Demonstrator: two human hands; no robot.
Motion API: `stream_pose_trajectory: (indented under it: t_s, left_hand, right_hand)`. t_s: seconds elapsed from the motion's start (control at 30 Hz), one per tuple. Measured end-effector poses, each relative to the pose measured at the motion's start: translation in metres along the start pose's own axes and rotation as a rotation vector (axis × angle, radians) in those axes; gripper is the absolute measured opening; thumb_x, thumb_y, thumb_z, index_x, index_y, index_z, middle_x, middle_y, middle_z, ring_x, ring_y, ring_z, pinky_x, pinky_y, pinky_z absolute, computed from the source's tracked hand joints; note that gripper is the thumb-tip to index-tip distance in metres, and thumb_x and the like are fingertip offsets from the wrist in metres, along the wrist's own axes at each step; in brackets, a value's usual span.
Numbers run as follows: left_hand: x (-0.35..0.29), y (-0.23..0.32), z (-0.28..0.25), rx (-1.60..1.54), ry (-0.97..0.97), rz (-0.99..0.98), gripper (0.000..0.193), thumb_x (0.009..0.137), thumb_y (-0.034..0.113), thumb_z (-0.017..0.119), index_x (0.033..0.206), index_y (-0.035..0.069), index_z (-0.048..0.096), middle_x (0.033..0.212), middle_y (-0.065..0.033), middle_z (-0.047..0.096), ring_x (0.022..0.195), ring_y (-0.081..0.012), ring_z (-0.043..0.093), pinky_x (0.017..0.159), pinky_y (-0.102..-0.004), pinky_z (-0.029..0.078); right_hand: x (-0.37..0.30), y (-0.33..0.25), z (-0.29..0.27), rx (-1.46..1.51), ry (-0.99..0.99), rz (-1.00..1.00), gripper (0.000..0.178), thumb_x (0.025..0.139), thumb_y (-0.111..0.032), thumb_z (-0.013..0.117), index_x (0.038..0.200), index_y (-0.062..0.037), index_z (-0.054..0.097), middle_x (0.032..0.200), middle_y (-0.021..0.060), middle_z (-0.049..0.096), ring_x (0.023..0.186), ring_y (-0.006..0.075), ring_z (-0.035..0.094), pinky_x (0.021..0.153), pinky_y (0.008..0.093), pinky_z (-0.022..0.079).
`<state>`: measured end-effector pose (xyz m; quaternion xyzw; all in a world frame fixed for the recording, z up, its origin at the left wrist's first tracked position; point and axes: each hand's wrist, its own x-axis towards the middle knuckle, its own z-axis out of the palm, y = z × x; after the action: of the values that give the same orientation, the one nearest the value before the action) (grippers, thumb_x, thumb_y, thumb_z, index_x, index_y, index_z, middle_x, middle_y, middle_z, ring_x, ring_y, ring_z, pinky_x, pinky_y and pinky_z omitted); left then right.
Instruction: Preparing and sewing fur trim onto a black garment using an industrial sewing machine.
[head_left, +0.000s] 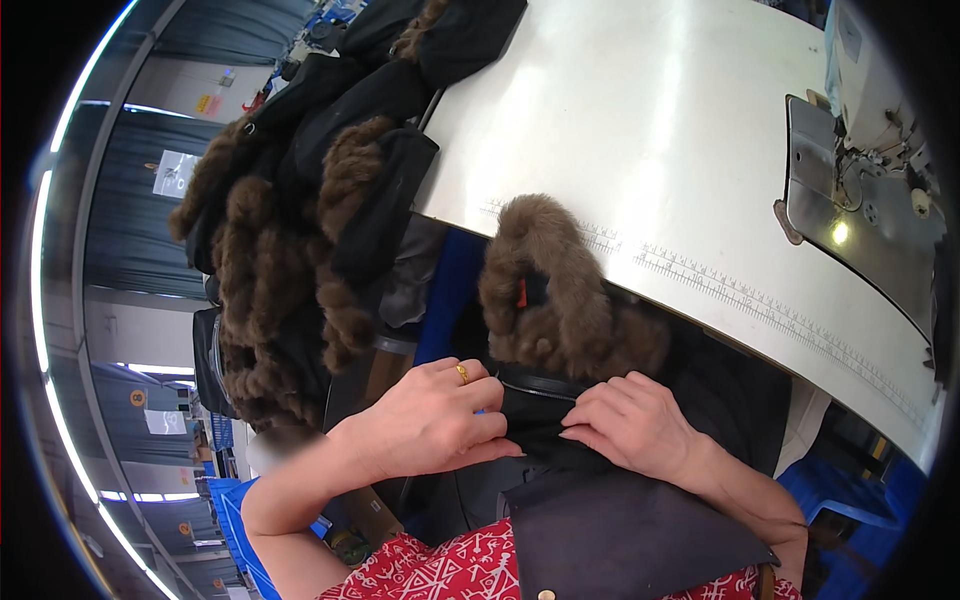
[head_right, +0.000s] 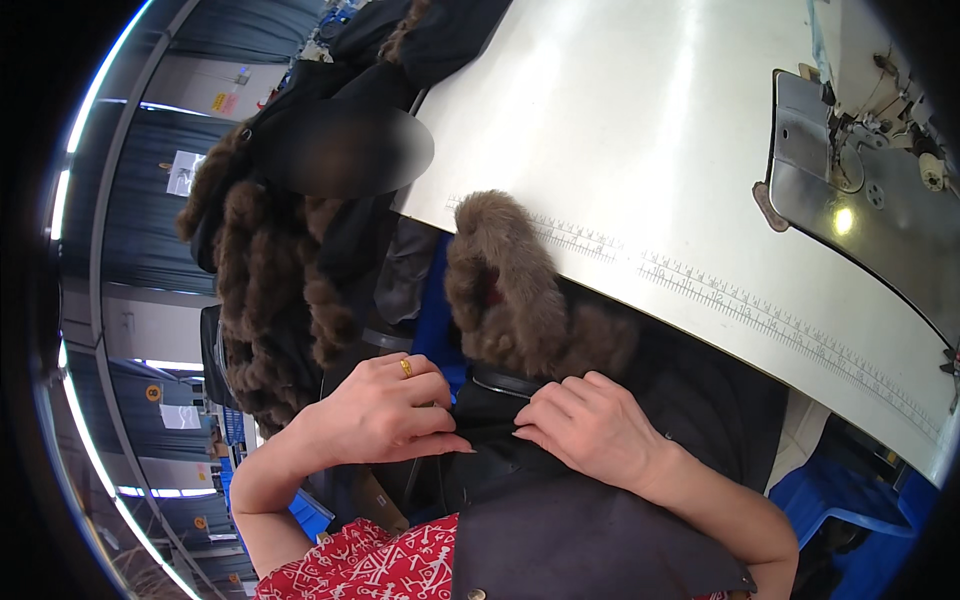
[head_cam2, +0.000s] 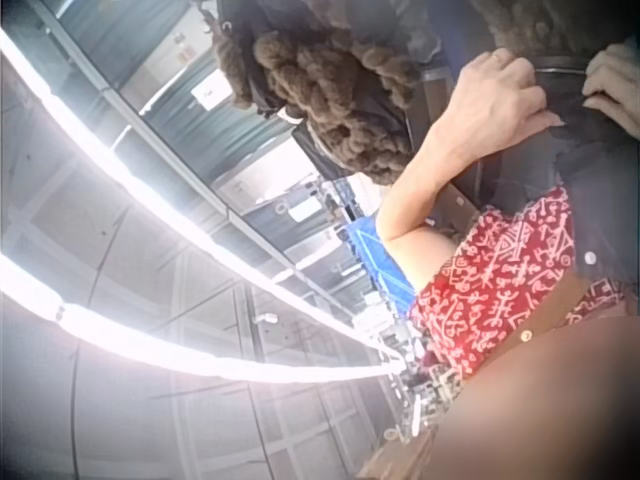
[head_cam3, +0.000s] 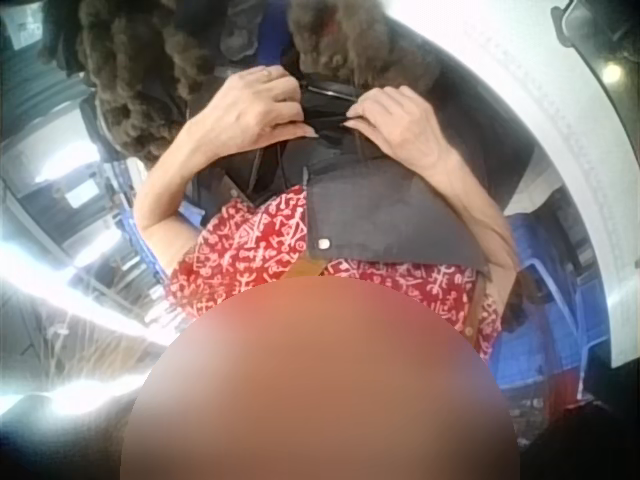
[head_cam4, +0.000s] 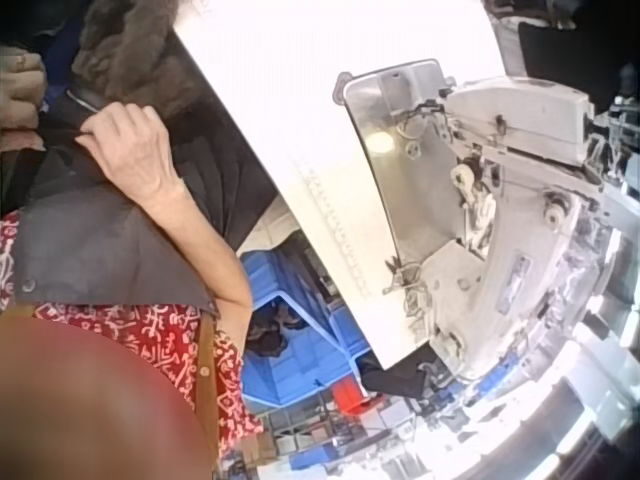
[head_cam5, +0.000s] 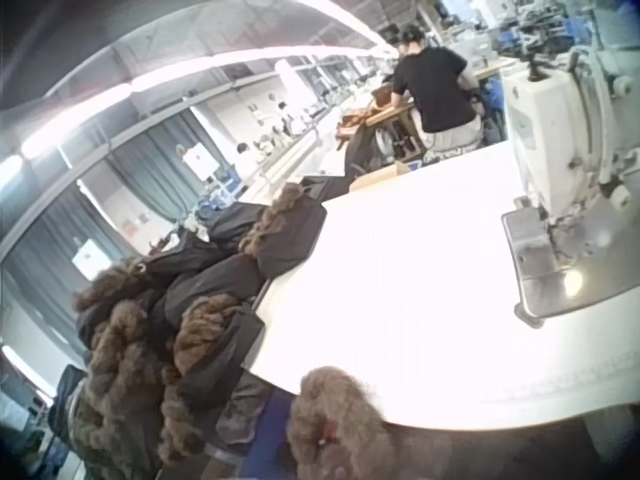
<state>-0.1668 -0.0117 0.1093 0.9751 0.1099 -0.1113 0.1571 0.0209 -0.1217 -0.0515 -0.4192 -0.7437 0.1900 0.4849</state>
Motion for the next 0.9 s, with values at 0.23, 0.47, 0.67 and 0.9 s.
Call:
stream_pose_trajectory:
  t_s: [0.23, 0.47, 0.67, 0.9]
  left_hand:
    - [-0.007, 0.001, 0.016, -0.119, 0.128, -0.052, 0.016, 0.079, 0.015, 0.077, 0.077, 0.006, 0.064, 0.073, -0.0051, 0.058, 0.067, -0.0222, 0.060, 0.061, -0.0325, 0.051]
    - [-0.007, 0.006, 0.025, -0.296, 0.225, -0.225, 0.034, 0.079, 0.004, 0.076, 0.112, 0.004, 0.065, 0.081, -0.0077, 0.063, 0.074, -0.0247, 0.065, 0.065, -0.0340, 0.054]
    - [-0.009, 0.006, 0.029, -0.430, 0.341, -0.260, 0.040, 0.080, -0.002, 0.074, 0.118, 0.002, 0.064, 0.090, -0.0100, 0.067, 0.079, -0.0232, 0.067, 0.067, -0.0331, 0.055]
    - [-0.008, 0.007, 0.038, -0.440, 0.523, -0.157, 0.036, 0.079, -0.005, 0.074, 0.114, 0.001, 0.065, 0.097, -0.0109, 0.070, 0.081, -0.0230, 0.067, 0.070, -0.0298, 0.053]
  right_hand:
    - [0.001, -0.004, -0.004, 0.128, 0.002, 0.171, 0.021, 0.080, -0.017, 0.076, 0.094, -0.0084, 0.063, 0.081, 0.0007, 0.060, 0.072, 0.0190, 0.061, 0.067, 0.0320, 0.046]
    - [0.000, -0.001, -0.005, 0.177, -0.006, 0.231, 0.020, 0.079, -0.016, 0.078, 0.095, -0.0106, 0.068, 0.080, 0.0016, 0.062, 0.073, 0.0188, 0.062, 0.066, 0.0314, 0.047]
    - [0.013, -0.009, -0.008, 0.116, -0.114, 0.278, 0.016, 0.081, -0.022, 0.076, 0.090, -0.0101, 0.070, 0.084, 0.0037, 0.061, 0.077, 0.0222, 0.063, 0.069, 0.0332, 0.049]
    - [0.028, -0.006, 0.002, 0.638, 0.079, 0.292, 0.013, 0.084, -0.009, 0.075, 0.093, -0.0036, 0.068, 0.084, 0.0057, 0.061, 0.070, 0.0168, 0.061, 0.065, 0.0282, 0.049]
